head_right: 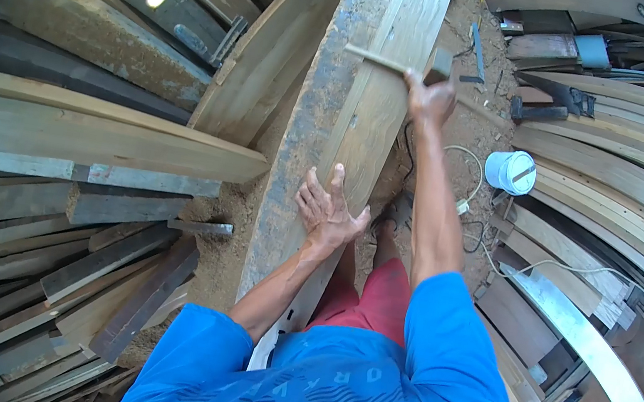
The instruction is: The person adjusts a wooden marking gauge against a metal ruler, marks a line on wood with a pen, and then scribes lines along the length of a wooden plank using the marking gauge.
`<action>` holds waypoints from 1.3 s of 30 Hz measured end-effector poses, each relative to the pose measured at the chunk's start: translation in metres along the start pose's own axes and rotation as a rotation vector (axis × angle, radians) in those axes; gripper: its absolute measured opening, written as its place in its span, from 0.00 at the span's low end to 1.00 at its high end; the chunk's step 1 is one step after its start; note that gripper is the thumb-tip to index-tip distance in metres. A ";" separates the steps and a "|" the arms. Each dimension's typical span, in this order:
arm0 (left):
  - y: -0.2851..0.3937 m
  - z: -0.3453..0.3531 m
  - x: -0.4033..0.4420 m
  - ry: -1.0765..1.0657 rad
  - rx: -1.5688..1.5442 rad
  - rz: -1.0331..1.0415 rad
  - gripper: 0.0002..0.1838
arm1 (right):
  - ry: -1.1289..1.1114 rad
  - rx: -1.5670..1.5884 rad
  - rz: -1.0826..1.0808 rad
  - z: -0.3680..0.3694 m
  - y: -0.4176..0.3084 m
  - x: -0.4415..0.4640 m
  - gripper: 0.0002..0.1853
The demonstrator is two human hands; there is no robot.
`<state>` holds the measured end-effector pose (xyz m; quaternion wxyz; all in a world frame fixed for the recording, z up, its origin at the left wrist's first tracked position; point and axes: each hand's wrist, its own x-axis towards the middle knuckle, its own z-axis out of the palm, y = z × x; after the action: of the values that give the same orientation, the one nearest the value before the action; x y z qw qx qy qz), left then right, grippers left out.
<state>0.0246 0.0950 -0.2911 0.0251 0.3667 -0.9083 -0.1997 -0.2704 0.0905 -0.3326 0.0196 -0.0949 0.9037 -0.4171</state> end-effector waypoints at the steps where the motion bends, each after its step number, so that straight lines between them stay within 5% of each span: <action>1: -0.001 0.000 -0.002 0.004 0.002 -0.003 0.63 | 0.042 0.136 -0.141 -0.003 0.010 -0.039 0.26; 3: -0.003 0.001 -0.005 0.011 -0.020 -0.006 0.62 | -0.055 0.160 -0.069 -0.019 0.022 -0.119 0.25; 4: -0.005 0.001 -0.005 0.020 -0.029 -0.007 0.62 | -0.100 0.282 0.052 -0.034 -0.003 -0.154 0.36; 7: -0.011 0.005 -0.007 0.016 -0.067 -0.003 0.62 | 0.049 0.294 0.001 -0.031 -0.005 -0.195 0.34; 15: -0.026 -0.008 -0.020 0.034 -0.078 0.064 0.62 | 0.087 0.019 -0.015 -0.011 0.003 -0.086 0.34; 21: -0.074 -0.053 -0.182 -0.163 -0.047 -0.066 0.68 | -0.230 0.495 0.008 -0.033 0.012 -0.095 0.31; 23: -0.082 -0.052 -0.242 -0.173 -0.026 -0.092 0.69 | -0.207 0.200 -0.029 -0.044 0.009 -0.124 0.33; 24: -0.086 -0.048 -0.258 -0.152 -0.004 -0.082 0.69 | -0.248 0.312 -0.043 -0.059 -0.004 -0.148 0.35; 29: -0.086 -0.026 -0.259 -0.017 0.053 -0.091 0.68 | -0.183 0.115 0.014 -0.081 -0.002 -0.275 0.45; 32: -0.089 -0.027 -0.260 -0.001 0.054 -0.077 0.68 | -0.076 0.213 -0.153 -0.076 0.016 -0.328 0.44; 35: -0.088 -0.027 -0.261 -0.023 0.060 -0.080 0.68 | -0.084 0.390 0.022 -0.067 0.007 -0.319 0.42; 39: -0.091 -0.027 -0.258 -0.026 0.057 -0.065 0.68 | 0.086 0.351 -0.223 -0.039 0.011 -0.248 0.33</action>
<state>0.2781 0.2013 -0.2752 -0.0039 0.3941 -0.9014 -0.1792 -0.0327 0.1734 -0.3263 -0.0488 -0.1715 0.8011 -0.5713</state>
